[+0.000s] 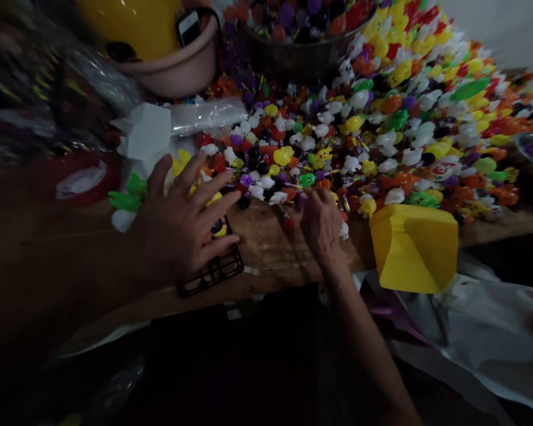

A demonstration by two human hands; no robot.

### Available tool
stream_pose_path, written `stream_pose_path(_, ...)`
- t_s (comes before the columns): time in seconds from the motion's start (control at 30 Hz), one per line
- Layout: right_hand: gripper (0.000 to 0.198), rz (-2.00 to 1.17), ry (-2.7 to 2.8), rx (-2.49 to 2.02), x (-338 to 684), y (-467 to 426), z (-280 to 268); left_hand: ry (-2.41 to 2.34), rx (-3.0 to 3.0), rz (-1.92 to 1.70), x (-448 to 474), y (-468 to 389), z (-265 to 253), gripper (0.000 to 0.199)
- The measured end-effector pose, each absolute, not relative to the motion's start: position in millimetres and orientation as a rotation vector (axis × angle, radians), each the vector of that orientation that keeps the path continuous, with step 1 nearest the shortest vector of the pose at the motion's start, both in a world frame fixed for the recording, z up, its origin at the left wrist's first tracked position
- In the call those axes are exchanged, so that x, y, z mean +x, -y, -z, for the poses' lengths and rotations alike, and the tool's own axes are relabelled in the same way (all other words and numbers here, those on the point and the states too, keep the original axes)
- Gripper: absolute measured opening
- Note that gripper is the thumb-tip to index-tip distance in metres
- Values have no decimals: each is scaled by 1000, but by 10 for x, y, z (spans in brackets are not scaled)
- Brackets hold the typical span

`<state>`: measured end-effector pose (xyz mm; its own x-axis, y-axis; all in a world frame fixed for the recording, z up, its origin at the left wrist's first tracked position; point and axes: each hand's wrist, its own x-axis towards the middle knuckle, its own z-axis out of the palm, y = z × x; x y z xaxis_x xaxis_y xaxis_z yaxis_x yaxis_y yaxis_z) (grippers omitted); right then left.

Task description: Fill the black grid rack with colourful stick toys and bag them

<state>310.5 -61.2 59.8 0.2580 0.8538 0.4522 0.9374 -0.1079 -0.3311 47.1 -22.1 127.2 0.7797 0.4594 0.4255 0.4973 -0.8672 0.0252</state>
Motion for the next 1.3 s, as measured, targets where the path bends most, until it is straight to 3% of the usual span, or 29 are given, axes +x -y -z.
stream_pose_path(0.2,22,10,2005,-2104,3441,68,-601,347,-3013,517,522,749,-834,35)
stream_pose_path(0.37,25,-28,2039,-2116,3387,45,-638,561,-3080,404,194,769,-527,41)
stream_pose_path(0.53,35,39,2010,-2199,3166,-45,-731,846,-3150,338,-15,711,-319,60)
stream_pose_path(0.73,18,45,1724,-2071,2870,313,-711,872,-3202,475,-93,708,-185,63)
stream_pose_path(0.87,10,-315,1566,-1726,2445,766,-438,918,-3211,466,-105,723,-191,59)
stream_pose_path(1.03,16,-743,1183,-1420,1953,742,-140,892,-3161,518,-93,745,-144,54)
stream_pose_path(1.17,20,-942,1032,-1283,1833,587,-75,903,-3147,566,-86,762,-62,53)
stream_pose_path(1.3,20,-875,1125,-1348,1842,623,-55,902,-3122,627,-77,749,-16,51)
